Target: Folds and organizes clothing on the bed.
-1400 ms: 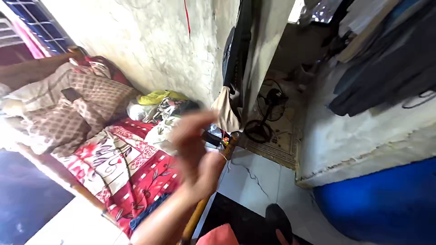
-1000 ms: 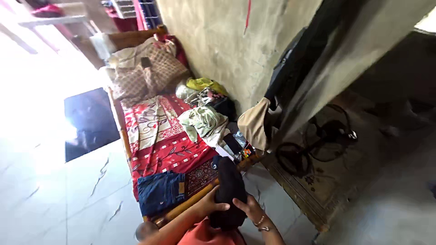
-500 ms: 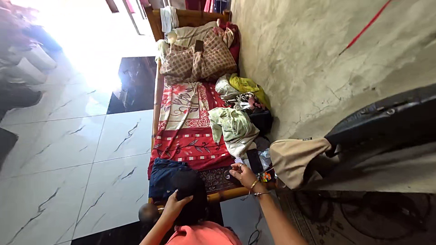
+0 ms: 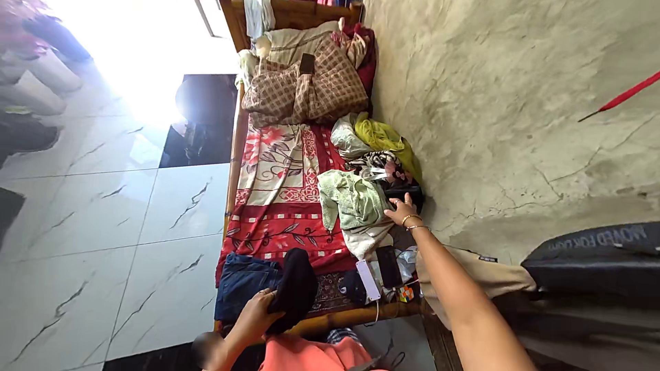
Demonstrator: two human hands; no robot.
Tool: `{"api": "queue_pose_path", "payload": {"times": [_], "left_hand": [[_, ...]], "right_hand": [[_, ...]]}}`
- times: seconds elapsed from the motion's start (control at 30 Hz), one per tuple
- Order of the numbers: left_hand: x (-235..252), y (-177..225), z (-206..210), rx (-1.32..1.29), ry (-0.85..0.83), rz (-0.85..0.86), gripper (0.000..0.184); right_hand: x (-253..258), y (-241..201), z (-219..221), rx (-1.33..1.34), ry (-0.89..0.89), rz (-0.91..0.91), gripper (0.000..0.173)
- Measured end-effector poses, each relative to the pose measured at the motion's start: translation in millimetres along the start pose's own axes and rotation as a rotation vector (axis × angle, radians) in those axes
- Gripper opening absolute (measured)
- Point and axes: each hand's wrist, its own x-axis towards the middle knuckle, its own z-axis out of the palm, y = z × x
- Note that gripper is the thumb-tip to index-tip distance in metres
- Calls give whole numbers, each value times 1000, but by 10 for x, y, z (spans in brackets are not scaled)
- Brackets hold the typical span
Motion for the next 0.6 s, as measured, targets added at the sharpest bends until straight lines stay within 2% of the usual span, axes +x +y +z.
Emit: {"api": "queue_pose_path", "payload": {"times": [0.1,0.2,0.3,0.37,0.43,0.5,0.6], "left_hand": [[-61,-22,164,81,62,-27,36],[-133,-24,350,119,119,24,34],[-188,210,400,113,46,-20,26],[-186,349,437,118,0,-81,24],[-162,382,534,129,9,-124,23],[-99,429,600,126,58,-119,19],[87,492,677,133,238,10,11]], "right_hand": [[571,45,-143,-126,4,6,58],[1119,151,-193,-237,15,-34,52],[1538,225,-224,-296,1,-36,48],[1754,236,-257,-277,-5,-27,53],[1893,187,-276,-228,12,-31,57],[1931,90,-227,-135,83,-90,55],[1653,-153,10,-30,62,-316,48]]}}
